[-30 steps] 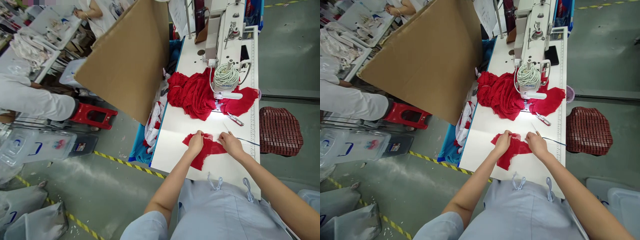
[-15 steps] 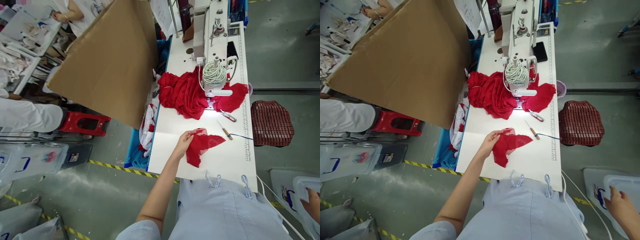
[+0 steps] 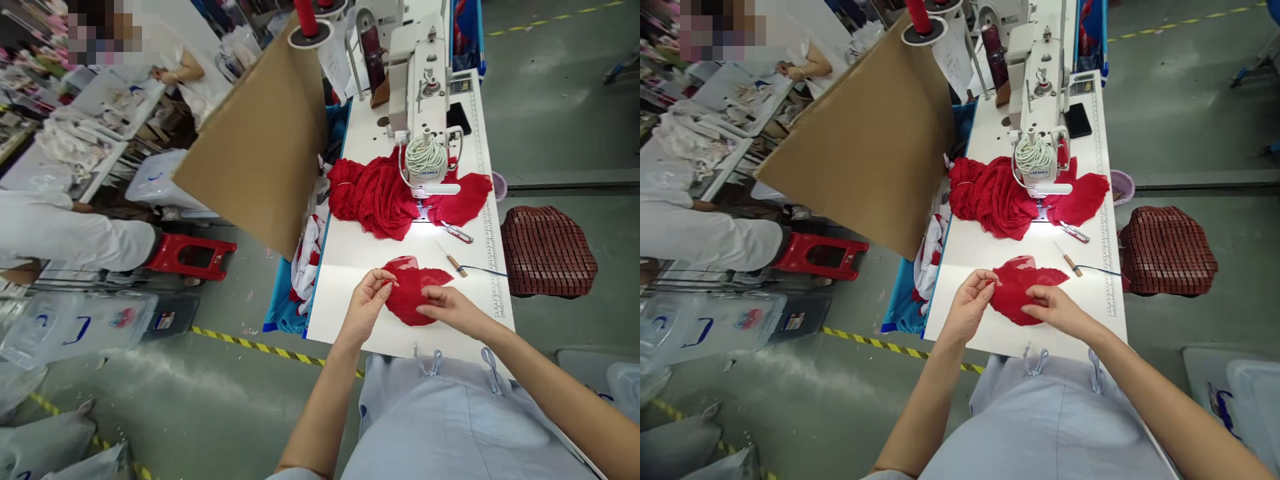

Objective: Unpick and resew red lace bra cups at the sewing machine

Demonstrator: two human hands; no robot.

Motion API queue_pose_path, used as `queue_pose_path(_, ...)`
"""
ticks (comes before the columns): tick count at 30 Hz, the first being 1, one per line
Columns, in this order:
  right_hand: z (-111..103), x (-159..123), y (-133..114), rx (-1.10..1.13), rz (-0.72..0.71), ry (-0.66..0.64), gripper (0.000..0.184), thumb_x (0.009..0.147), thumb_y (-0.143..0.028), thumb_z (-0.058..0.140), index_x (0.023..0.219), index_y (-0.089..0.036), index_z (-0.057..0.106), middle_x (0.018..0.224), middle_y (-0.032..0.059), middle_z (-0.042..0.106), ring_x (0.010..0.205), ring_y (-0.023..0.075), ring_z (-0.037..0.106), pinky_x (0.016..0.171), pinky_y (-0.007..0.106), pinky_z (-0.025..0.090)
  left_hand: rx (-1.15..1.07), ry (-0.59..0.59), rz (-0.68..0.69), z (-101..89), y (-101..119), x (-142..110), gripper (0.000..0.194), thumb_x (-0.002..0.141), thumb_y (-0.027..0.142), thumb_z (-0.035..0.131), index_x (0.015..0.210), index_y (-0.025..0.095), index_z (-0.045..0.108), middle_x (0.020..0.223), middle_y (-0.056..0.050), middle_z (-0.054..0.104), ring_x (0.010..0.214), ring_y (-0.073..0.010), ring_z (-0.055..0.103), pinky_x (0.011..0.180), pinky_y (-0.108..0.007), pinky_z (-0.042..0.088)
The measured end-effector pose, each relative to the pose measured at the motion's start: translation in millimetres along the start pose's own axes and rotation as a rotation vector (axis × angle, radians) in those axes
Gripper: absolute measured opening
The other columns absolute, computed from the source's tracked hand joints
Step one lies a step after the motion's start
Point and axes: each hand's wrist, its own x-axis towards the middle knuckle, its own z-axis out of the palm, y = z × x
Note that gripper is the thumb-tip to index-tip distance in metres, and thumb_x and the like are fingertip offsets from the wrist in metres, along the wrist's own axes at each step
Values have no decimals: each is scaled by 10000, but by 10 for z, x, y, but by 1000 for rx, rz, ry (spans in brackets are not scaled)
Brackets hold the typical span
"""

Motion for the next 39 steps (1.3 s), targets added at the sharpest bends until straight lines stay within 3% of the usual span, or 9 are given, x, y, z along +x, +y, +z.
queue_pose_path(3,-80,-28,-4,6,20,57,428,802,-623,665,856,-199,629,800,11,611,713,181,610,700,378,571,263,70,51,-164,-42,-14,218,817,345,691,986,208,671,864,-33,693,818,-165,619,773,-283,465)
queue_pose_path(7,-151,-59,-97,-180,-75,163,463,823,-663,619,844,-208,699,857,55,680,788,218,624,763,393,554,647,212,205,-207,-124,5,100,843,291,617,844,226,694,841,-30,694,841,-189,583,812,-324,432)
queue_pose_path(10,-142,-76,-121,-259,-145,256,482,843,-681,580,839,-214,699,862,61,688,809,219,617,778,371,531,535,219,244,-103,-109,31,141,854,354,617,816,218,629,788,-12,640,791,-170,550,748,-296,428)
queue_pose_path(15,-122,-143,-38,-258,-160,97,445,797,-648,665,879,-213,715,914,69,682,842,218,631,791,370,546,216,54,167,0,-41,42,353,838,555,642,852,212,559,695,39,501,584,-100,414,545,-228,352)
queue_pose_path(20,-137,-222,74,-286,-210,300,371,854,-589,620,892,-244,752,1178,112,641,961,243,637,585,309,553,306,115,156,-148,-127,-17,288,848,499,645,877,218,585,688,40,508,597,-107,438,580,-236,381)
queue_pose_path(26,-150,-222,225,-397,-165,468,340,848,-536,597,927,-234,731,923,86,715,892,261,665,843,427,549,438,220,117,-381,-363,-119,184,888,402,577,854,221,567,686,41,511,620,-118,458,617,-242,394)
queue_pose_path(30,-234,-111,353,-402,2,455,363,829,-538,567,918,-213,700,901,83,741,832,278,682,761,418,557,589,291,79,-544,-498,-46,156,926,352,494,874,225,568,698,27,538,671,-145,535,683,-267,446)
queue_pose_path(36,-433,-125,538,-398,133,386,401,801,-521,548,990,-199,692,851,75,752,690,251,676,602,380,554,802,441,95,-656,-620,88,234,857,142,527,1056,211,631,1210,-121,582,1178,-282,532,1065,-466,375)
queue_pose_path(39,-482,-266,525,-399,149,366,411,809,-542,575,1015,-208,696,818,64,742,670,238,668,589,363,558,1010,349,140,-518,-630,206,302,873,109,508,1122,223,635,1262,-129,556,1216,-300,510,1090,-490,356)
